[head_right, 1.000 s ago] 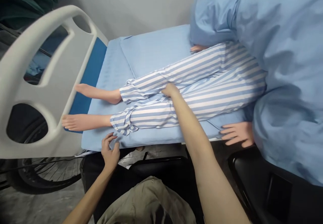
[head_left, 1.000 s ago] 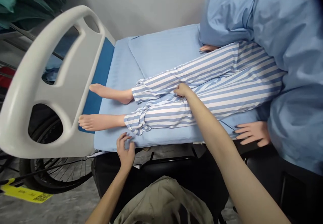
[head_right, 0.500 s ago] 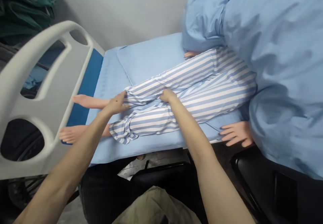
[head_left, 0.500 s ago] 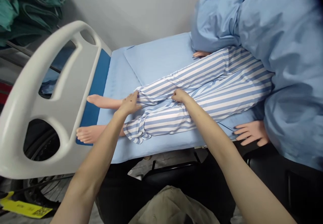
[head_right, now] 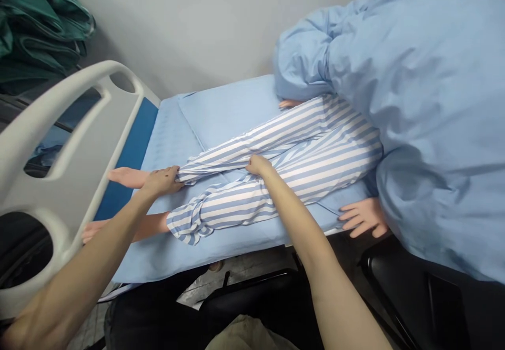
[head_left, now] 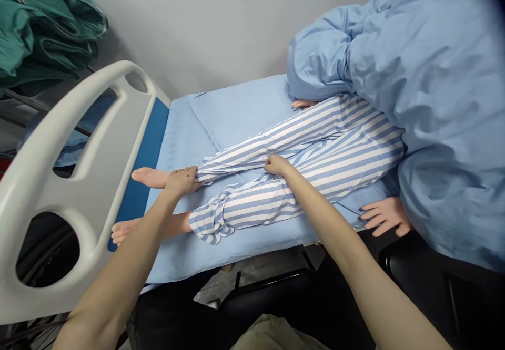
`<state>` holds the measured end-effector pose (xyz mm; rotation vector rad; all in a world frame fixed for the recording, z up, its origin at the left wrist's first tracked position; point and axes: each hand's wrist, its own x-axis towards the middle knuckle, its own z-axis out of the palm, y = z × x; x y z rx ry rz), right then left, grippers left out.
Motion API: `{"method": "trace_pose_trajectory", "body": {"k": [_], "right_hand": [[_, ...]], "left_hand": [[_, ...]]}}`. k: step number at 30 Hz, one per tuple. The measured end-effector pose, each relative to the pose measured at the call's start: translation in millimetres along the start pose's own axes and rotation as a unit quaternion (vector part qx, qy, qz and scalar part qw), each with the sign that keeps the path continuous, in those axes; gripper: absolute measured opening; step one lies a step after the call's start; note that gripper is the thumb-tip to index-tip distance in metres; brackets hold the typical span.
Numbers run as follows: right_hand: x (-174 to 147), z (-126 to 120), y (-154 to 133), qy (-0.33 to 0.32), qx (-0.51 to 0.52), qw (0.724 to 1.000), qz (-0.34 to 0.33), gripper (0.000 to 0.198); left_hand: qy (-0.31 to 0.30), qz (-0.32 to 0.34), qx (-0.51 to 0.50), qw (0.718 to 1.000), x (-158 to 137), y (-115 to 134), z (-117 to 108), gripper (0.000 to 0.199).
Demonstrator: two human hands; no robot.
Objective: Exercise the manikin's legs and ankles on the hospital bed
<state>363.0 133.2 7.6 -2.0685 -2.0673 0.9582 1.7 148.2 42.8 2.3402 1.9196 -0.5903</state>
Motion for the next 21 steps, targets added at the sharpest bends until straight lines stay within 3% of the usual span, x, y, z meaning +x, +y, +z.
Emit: {"method": "trace_pose_trajectory", "body": {"k": [5,8,11,16,21], "right_hand": [[3,5,-3,-0.018,-0.006,0.999,-0.032,0.027],[1,3,-5,-0.020,-0.001,0.999,-0.037,0.025],[-1,1,-6,-0.020,0.007,0.999,-0.041,0.023],[-3,-1,-8,-0.012,0.018,0.999,-0.048,0.022],[-5,-5,-8,-0.015,0.080,0.997,-0.004,0.010]], "left_hand": [[0.097,0.046,-0.055,0.993,8,39,-25,0.107],[0.039,0.027,-0.087,0.995,18,59,-37,0.108],[-0.031,0.003,-0.074,0.997,21,63,-34,0.095],[0.021,0.012,-0.031,0.999,19,53,-20,0.068],[0.055,0.024,-0.009,0.998,26,45,-32,0.061]]}}
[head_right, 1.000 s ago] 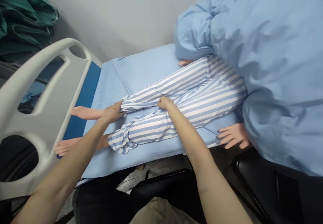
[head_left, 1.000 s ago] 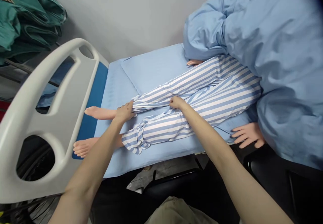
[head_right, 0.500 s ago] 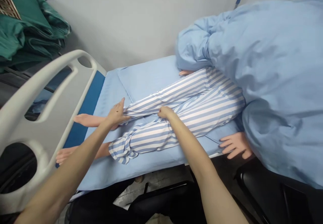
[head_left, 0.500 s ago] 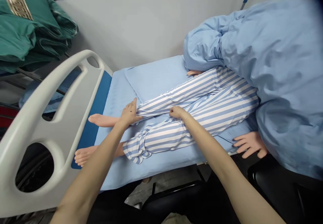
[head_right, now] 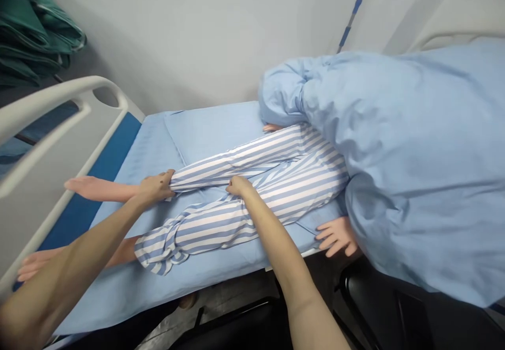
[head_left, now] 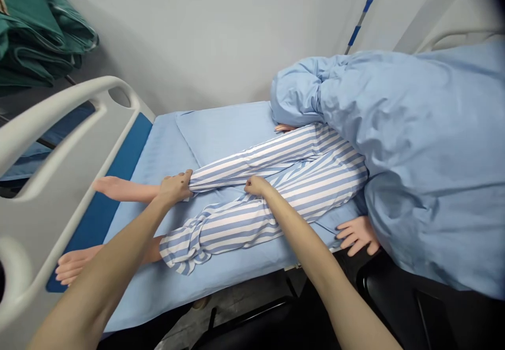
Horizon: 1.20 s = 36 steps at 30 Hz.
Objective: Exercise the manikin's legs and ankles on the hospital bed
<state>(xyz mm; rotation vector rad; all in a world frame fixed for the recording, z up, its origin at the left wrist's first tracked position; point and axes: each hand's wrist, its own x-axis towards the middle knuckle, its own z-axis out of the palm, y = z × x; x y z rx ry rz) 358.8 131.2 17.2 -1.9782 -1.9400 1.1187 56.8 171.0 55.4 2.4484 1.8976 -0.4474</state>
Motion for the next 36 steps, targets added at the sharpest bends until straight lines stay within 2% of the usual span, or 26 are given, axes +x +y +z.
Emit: {"method": "trace_pose_trajectory", "body": {"k": [2,4,7,10,14,15,18,23,27,32,36], "right_hand": [[4,-3,3,0.018,0.014,0.999,0.045,0.011],[10,-6,8,0.054,0.114,0.987,0.101,0.015],[19,-14,14,0.100,0.297,0.938,0.150,0.026],[25,-25,19,0.117,0.374,0.908,0.148,0.038],[26,-39,26,0.149,0.528,0.832,0.084,0.049],[26,-41,28,0.157,0.537,0.826,0.065,0.052],[23,-42,29,0.175,0.523,0.833,0.036,0.057],[17,-40,24,0.211,0.604,0.768,0.036,0.055],[9,-39,21,0.237,0.663,0.710,-0.013,0.049],[2,-41,17,0.248,0.669,0.693,-0.101,0.061],[3,-43,19,0.256,0.705,0.637,-0.180,0.061]], "left_hand": [[0.018,0.009,0.004,1.000,3,-4,-8,0.061],[0.025,0.015,0.011,1.000,4,-7,-17,0.060],[0.028,0.013,0.019,0.999,4,-11,-30,0.058],[0.025,0.008,0.019,0.999,0,-11,-37,0.058],[0.016,0.008,0.023,1.000,-10,-6,-26,0.060],[0.014,0.007,0.021,1.000,-14,-3,-21,0.060],[0.007,-0.005,0.008,1.000,-24,6,-3,0.060],[0.008,-0.021,-0.025,0.999,-34,12,12,0.058],[0.039,-0.030,-0.061,0.997,-33,16,11,0.060],[0.093,-0.069,-0.149,0.982,-30,44,0,0.057],[0.122,-0.092,-0.216,0.964,-27,72,-8,0.055]]}}
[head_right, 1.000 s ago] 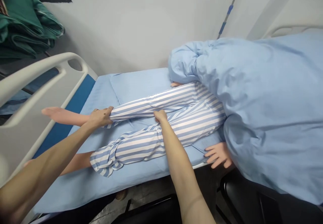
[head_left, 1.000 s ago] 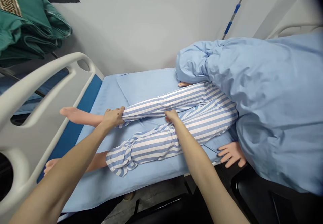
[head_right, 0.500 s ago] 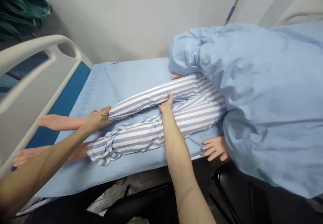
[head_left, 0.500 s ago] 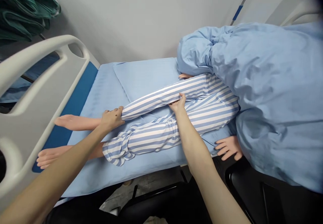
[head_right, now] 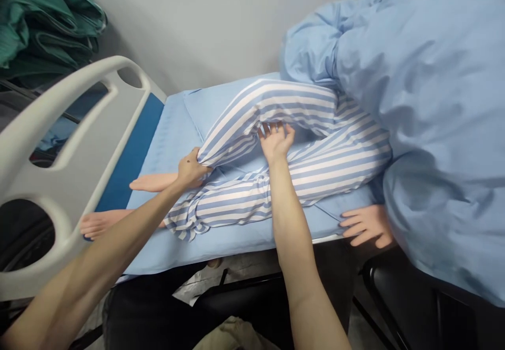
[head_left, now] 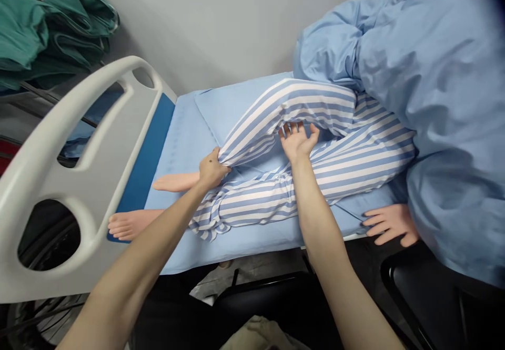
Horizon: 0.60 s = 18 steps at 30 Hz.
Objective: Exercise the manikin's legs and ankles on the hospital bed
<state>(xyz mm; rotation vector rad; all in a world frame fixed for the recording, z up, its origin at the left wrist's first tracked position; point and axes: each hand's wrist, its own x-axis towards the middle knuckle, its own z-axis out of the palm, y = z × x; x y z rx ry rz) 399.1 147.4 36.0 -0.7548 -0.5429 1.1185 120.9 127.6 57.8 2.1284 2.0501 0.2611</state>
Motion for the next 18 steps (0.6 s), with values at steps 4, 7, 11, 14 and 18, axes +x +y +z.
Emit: {"method": "trace_pose_trajectory", "body": {"k": [4,7,11,14,18], "right_hand": [[3,-3,-1,0.000,-0.005,1.000,-0.015,0.060],[3,-3,-4,0.021,-0.066,0.998,0.000,0.061],[1,-2,-6,0.040,-0.106,0.993,0.012,0.060],[0,-2,-7,0.032,-0.105,0.994,0.004,0.060],[1,-4,-7,0.031,-0.168,0.985,0.021,0.063]], "left_hand": [[0.011,0.003,-0.035,0.999,-1,7,6,0.052],[0.018,-0.008,-0.032,0.999,-4,3,12,0.053],[0.020,-0.016,0.002,1.000,-7,-2,16,0.056],[0.011,0.000,0.029,1.000,-8,-4,17,0.056],[0.010,0.016,0.053,0.998,-9,-9,16,0.054]]}}
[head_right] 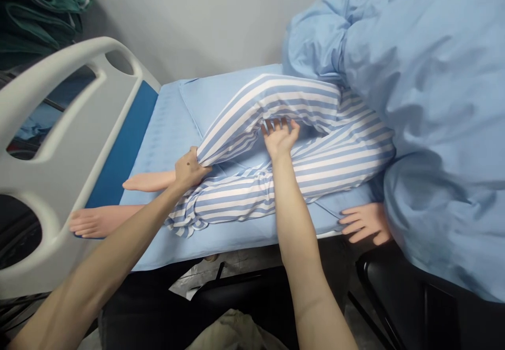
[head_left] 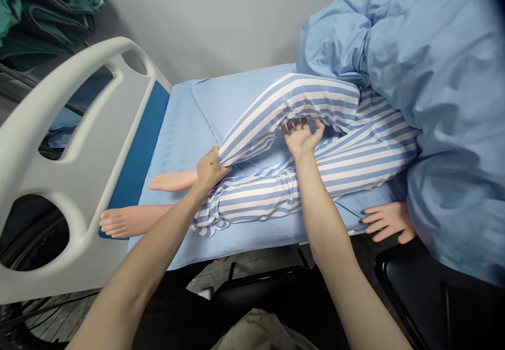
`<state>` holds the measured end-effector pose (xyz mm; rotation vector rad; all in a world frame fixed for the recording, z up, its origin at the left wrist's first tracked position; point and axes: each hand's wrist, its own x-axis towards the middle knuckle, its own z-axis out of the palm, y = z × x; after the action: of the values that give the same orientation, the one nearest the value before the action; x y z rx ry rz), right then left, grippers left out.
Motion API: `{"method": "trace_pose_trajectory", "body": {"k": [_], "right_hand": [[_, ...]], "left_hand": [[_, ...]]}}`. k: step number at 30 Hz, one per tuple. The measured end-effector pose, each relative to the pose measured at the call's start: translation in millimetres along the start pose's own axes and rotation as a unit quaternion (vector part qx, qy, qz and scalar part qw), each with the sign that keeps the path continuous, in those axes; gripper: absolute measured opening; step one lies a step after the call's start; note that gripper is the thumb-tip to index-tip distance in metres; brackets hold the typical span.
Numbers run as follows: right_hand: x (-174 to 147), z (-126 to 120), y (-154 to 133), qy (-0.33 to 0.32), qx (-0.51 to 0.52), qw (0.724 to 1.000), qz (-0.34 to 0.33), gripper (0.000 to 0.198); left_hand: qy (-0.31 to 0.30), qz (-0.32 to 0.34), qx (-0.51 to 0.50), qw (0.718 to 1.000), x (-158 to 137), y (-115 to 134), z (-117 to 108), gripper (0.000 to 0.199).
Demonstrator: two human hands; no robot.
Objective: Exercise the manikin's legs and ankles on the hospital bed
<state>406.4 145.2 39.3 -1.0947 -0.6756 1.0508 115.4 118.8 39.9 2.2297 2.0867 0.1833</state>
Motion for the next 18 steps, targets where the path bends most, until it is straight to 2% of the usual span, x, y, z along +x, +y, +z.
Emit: {"method": "trace_pose_trajectory", "body": {"k": [3,6,11,14,18], "right_hand": [[2,0,3,-0.004,0.041,0.999,0.012,0.057],[5,3,10,-0.002,0.137,0.989,0.056,0.045],[9,10,19,0.077,0.319,0.926,0.186,0.027],[9,12,21,0.097,0.335,0.914,0.209,0.023],[11,13,26,0.088,0.305,0.926,0.203,0.023]], "left_hand": [[-0.010,0.010,0.027,1.000,-1,-14,-1,0.055],[-0.037,0.021,0.078,0.996,-5,-34,-4,0.053],[-0.059,0.047,0.129,0.989,-12,-53,-4,0.050],[-0.048,0.049,0.126,0.990,-15,-52,-1,0.049],[-0.028,0.010,0.114,0.993,-19,-47,7,0.050]]}}
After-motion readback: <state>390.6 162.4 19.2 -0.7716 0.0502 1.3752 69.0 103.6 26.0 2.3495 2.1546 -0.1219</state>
